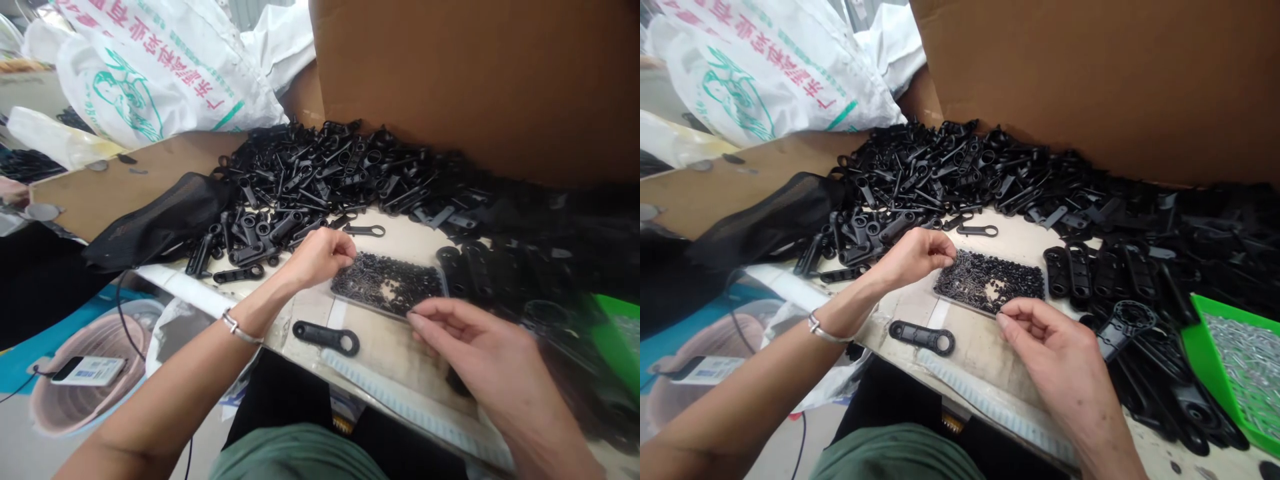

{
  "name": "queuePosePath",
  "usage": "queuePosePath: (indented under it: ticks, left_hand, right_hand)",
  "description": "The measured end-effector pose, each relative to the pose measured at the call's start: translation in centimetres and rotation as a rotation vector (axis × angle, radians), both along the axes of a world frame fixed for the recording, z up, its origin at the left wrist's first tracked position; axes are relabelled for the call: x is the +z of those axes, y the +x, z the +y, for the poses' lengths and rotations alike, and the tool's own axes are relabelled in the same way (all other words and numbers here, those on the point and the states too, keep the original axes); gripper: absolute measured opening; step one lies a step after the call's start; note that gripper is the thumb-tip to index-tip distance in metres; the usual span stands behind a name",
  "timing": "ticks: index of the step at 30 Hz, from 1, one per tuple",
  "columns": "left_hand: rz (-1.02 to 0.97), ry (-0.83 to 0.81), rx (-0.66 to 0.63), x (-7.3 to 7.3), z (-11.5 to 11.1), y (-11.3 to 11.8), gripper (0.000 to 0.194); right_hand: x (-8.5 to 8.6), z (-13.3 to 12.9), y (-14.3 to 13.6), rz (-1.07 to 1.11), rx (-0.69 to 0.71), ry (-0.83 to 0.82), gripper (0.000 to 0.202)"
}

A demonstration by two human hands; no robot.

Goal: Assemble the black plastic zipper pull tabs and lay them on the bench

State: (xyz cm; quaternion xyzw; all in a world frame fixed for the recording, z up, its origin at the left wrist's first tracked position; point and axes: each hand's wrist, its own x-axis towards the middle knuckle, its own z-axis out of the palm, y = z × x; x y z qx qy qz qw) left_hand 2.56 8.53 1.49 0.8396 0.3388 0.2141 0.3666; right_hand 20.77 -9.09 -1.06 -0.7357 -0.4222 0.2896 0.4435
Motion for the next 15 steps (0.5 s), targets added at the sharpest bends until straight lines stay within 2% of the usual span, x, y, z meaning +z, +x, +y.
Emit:
queuePosePath:
  ticks: [4,9,15]
  left_hand:
    - [-0.217,-0.230,0.067,-0.4,-3.0,-1.0,0.012]
    - [-0.709,-0.774,0.120,-0.6,-6.6,-1.8,0.028]
    - [-0.780,-0.832,0.073,-0.6,-7.9,-2.5,0.029]
  right_hand:
    - [0.3,0.8,-1.4,0.104,-0.013,0.089,0.027]
    - [1.1,1.4,-3.4,0.128,0.015,0.211,0.018]
    - [1.5,1.1,-4.5,0.071,0.067,0.238,0.012]
